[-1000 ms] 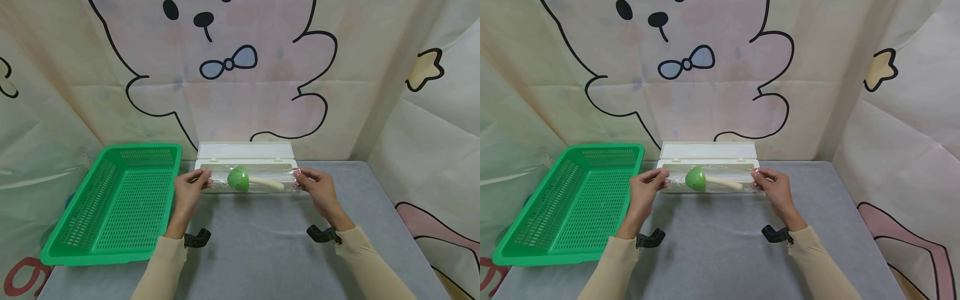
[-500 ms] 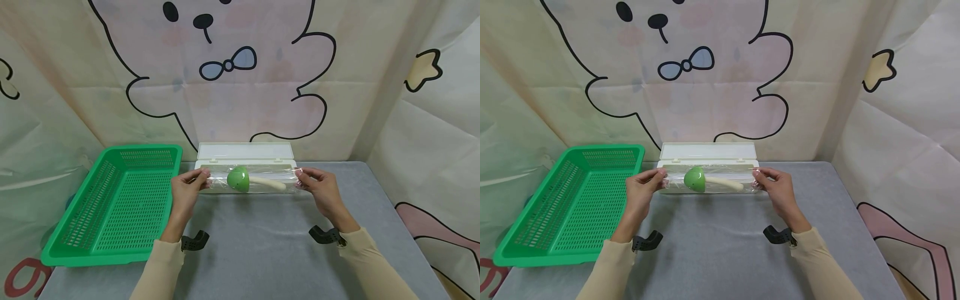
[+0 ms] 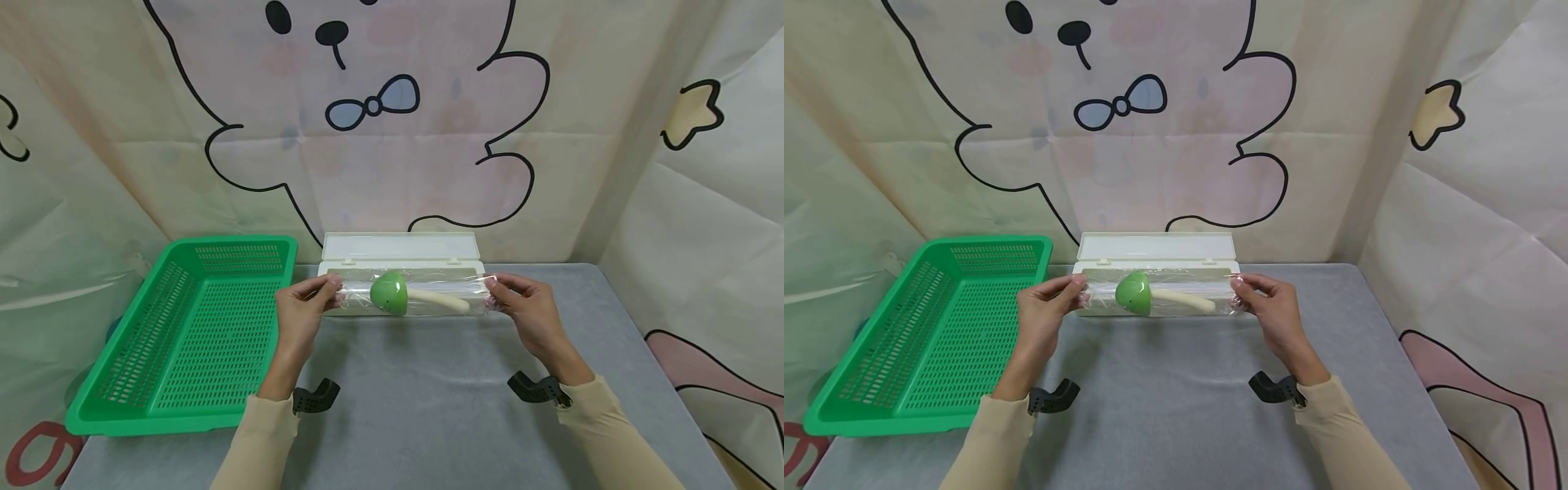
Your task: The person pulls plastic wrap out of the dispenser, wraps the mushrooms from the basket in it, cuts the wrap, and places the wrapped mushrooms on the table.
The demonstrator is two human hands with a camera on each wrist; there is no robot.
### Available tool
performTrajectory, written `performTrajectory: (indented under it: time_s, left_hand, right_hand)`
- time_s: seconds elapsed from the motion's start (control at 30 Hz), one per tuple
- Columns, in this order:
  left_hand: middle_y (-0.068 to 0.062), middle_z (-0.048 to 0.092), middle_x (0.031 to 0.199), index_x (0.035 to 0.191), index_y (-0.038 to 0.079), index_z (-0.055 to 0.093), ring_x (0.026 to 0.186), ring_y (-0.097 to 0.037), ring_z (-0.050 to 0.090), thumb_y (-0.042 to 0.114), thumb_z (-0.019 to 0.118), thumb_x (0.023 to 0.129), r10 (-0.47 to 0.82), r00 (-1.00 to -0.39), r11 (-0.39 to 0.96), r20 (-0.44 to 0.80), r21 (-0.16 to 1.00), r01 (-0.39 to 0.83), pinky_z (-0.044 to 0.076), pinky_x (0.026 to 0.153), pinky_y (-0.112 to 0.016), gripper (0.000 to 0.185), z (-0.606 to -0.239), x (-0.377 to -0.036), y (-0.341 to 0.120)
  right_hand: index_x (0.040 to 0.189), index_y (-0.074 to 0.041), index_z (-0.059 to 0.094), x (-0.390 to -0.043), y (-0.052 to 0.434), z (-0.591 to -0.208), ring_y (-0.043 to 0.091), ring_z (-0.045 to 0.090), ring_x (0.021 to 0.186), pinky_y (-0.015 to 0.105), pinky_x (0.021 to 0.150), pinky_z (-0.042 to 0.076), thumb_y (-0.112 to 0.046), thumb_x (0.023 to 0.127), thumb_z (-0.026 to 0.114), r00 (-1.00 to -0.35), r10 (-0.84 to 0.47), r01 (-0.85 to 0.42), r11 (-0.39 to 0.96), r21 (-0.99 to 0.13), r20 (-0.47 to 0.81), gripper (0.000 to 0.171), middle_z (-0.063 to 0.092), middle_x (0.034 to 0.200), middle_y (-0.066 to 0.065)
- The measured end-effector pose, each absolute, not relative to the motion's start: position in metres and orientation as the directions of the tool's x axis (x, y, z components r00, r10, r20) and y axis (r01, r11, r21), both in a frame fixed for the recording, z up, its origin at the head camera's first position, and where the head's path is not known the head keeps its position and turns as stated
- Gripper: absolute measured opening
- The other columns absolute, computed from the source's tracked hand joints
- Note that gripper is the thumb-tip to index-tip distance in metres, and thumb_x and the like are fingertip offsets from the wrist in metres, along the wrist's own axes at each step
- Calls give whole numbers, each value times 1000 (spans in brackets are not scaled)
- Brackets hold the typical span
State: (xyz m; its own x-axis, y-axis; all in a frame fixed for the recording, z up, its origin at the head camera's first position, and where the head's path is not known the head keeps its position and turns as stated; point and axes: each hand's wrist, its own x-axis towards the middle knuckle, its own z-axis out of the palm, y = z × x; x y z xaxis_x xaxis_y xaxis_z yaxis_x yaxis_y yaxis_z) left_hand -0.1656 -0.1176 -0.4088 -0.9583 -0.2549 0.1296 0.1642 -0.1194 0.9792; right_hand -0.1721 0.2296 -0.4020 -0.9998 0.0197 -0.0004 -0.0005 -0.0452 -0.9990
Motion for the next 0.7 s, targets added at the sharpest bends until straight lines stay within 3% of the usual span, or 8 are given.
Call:
performTrajectory:
  time_s: [0.23,0.47,0.7]
  left_hand:
    - [-10,74,90,107,-9,75,69,-16,71,6,76,92,-255,-959,-80,125,986,149,62,69,-31,21,-408,-162,-118]
    - [-12,73,89,107,-10,75,64,-14,69,4,75,92,-241,-965,-84,100,989,123,62,67,-31,20,-411,-152,-120]
    - [-11,71,75,102,-12,74,59,-15,68,2,74,92,-229,-972,-95,52,993,76,62,65,-34,17,-420,-142,-120]
  right_hand:
    - [125,18,60,-169,232,-400,10,67,80,23,71,58,-13,96,72,-1000,-4,4,-45,-999,-4,45,72,106,5]
    - [116,8,70,-161,237,-403,11,67,77,24,71,58,-11,98,70,-999,-49,7,-62,-998,-4,27,72,99,3]
    - [122,15,64,-152,238,-409,11,65,77,25,73,59,-13,98,70,-996,-61,67,14,-998,-67,37,72,100,3]
